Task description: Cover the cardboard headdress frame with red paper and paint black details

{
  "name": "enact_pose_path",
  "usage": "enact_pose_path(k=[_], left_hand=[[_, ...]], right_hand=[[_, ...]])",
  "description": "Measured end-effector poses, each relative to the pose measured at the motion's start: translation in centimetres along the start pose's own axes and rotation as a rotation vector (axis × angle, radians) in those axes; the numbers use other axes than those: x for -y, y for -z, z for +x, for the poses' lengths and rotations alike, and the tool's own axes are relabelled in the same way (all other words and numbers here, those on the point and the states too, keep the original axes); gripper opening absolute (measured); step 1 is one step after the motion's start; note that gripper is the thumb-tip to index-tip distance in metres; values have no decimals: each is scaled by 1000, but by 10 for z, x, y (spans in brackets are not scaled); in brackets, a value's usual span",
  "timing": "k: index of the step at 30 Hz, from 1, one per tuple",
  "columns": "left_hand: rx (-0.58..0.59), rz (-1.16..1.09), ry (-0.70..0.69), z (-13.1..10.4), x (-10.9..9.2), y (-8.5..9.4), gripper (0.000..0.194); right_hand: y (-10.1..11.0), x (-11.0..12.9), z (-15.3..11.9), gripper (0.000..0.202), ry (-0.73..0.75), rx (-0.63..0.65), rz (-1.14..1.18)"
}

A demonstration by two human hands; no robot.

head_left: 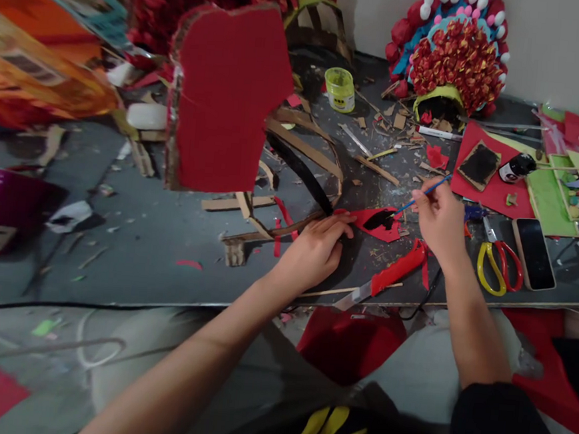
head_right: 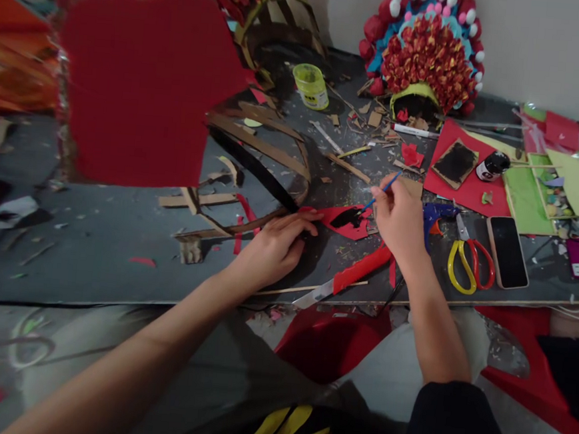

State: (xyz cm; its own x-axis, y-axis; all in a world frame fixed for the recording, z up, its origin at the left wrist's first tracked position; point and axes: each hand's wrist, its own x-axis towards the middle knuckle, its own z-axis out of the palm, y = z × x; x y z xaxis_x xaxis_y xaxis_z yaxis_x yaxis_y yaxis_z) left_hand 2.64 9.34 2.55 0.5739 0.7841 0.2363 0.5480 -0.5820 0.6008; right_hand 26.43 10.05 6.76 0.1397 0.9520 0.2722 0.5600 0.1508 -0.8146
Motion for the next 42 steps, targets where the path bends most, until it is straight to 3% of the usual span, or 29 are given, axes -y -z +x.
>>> enact_pose_path(k=[2, 7, 11, 17, 23, 28, 33, 39, 42], left_hand=[[6, 7, -4, 0, 0, 0, 26], [-6, 19, -31, -1, 2, -1, 26], [-3, 24, -33, -1, 3, -1, 26], [10, 18, -6, -1, 3, -2, 27], [9, 11, -9, -1, 3, -1, 27], [-2, -2, -6, -1, 2, -1, 28], [-8, 9, -17, -1, 3, -2, 27], [-22, 12, -26, -2, 4, -3, 28], [-13, 15, -23, -1, 4, -3, 27]], right_hand=[[2, 3, 0, 24, 6, -33, -22], [2, 5, -2, 26, -14, 35, 24], [7, 5, 1, 28, -16, -35, 50], [11, -1, 3, 31, -48, 150, 257], [19, -6, 6, 21, -49, 117, 242], [12, -2, 4, 16, -57, 174, 235], [16, -3, 5, 14, -24, 93, 139], [15, 1, 2, 16, -6, 173, 147], [15, 1, 3, 16, 10, 107, 122]])
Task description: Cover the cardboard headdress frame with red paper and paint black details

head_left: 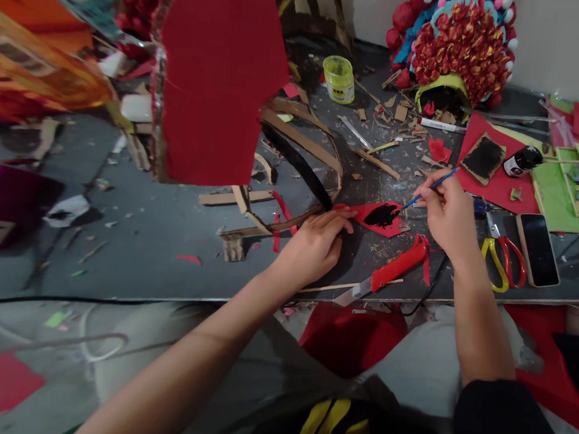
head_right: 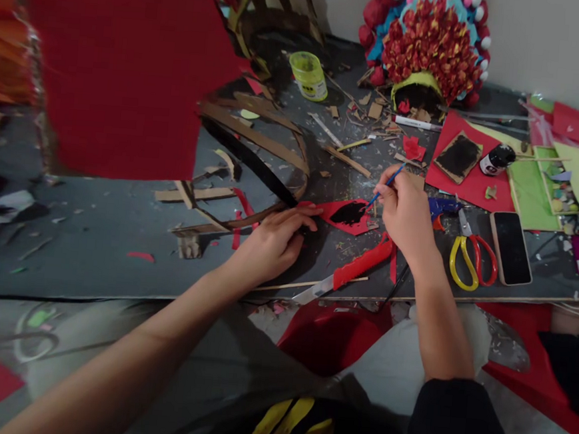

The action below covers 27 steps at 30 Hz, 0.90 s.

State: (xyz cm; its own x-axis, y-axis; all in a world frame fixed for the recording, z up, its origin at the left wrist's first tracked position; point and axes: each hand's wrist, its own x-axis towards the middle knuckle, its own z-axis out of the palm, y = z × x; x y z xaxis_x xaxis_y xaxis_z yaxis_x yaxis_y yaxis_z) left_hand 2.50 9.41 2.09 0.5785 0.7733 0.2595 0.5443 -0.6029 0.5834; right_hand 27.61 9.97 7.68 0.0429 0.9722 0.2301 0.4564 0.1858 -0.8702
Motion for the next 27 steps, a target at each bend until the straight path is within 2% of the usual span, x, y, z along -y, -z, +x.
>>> enact_pose_path(k=[4, 8, 11, 14, 20, 27], left_hand=[[9, -7, 6, 0, -2, 2, 27], [-30, -53, 33, -1, -4, 3, 23], [-108, -37, 90, -3, -5, 4, 18], [-188, 78, 127, -3, -4, 1, 16], [-141, 345, 169, 2, -2, -5, 31], [-144, 212, 192, 10, 0, 0, 29]], right_hand=[[1, -3, 1, 23, 25, -7, 76], [2, -2, 2, 31, 33, -32, 107], [4, 1, 2, 32, 35, -101, 117], [6, 2, 2, 33, 38, -148, 128], [8, 0, 4, 35, 29, -175, 174], [20, 2, 6, 36, 34, -218, 224]])
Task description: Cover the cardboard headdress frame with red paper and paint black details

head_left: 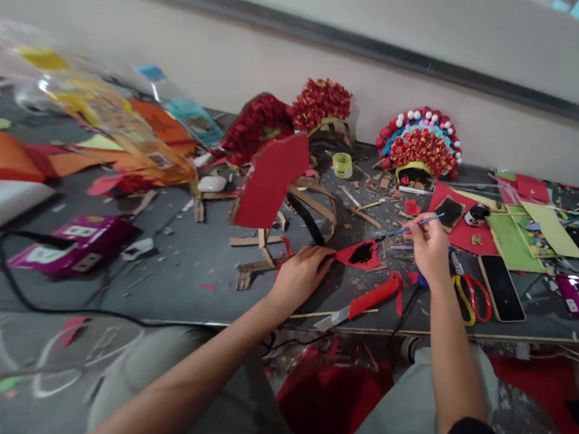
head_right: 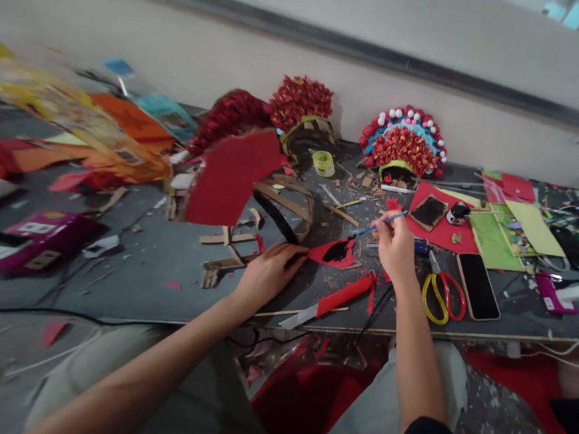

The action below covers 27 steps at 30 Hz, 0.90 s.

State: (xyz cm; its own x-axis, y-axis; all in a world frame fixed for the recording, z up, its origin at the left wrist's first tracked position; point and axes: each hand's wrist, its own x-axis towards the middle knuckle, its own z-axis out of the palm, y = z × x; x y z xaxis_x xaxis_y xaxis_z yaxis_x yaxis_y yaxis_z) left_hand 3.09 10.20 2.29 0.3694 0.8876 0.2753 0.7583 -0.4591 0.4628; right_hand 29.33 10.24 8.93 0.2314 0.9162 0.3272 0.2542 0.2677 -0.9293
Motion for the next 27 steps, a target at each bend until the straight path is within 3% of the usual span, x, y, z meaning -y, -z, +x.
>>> enact_pose_path(k=[4, 10, 14, 18, 23, 25, 27], left_hand=[[24, -151, 100, 5, 1, 2, 29], [-62, -276, 215, 27, -7, 3, 37], [-123, -277, 210, 62, -27, 15, 30], [-204, -275, 179, 113, -46, 32, 21], [-390, -258, 248, 173, -48, 41, 19], [-350, -176, 301, 182, -44, 41, 20], [-234, -40, 328, 178, -42, 42, 20]], right_hand=[[9, 4, 1, 36, 9, -43, 87], [29, 8, 5, 38, 89, -181, 203], [44, 9, 10, 36, 125, -247, 241], [52, 11, 13, 33, 130, -290, 254], [53, 7, 17, 32, 125, -270, 252], [53, 2, 19, 32, 127, -242, 251], [52, -3, 20, 32, 125, -227, 257]])
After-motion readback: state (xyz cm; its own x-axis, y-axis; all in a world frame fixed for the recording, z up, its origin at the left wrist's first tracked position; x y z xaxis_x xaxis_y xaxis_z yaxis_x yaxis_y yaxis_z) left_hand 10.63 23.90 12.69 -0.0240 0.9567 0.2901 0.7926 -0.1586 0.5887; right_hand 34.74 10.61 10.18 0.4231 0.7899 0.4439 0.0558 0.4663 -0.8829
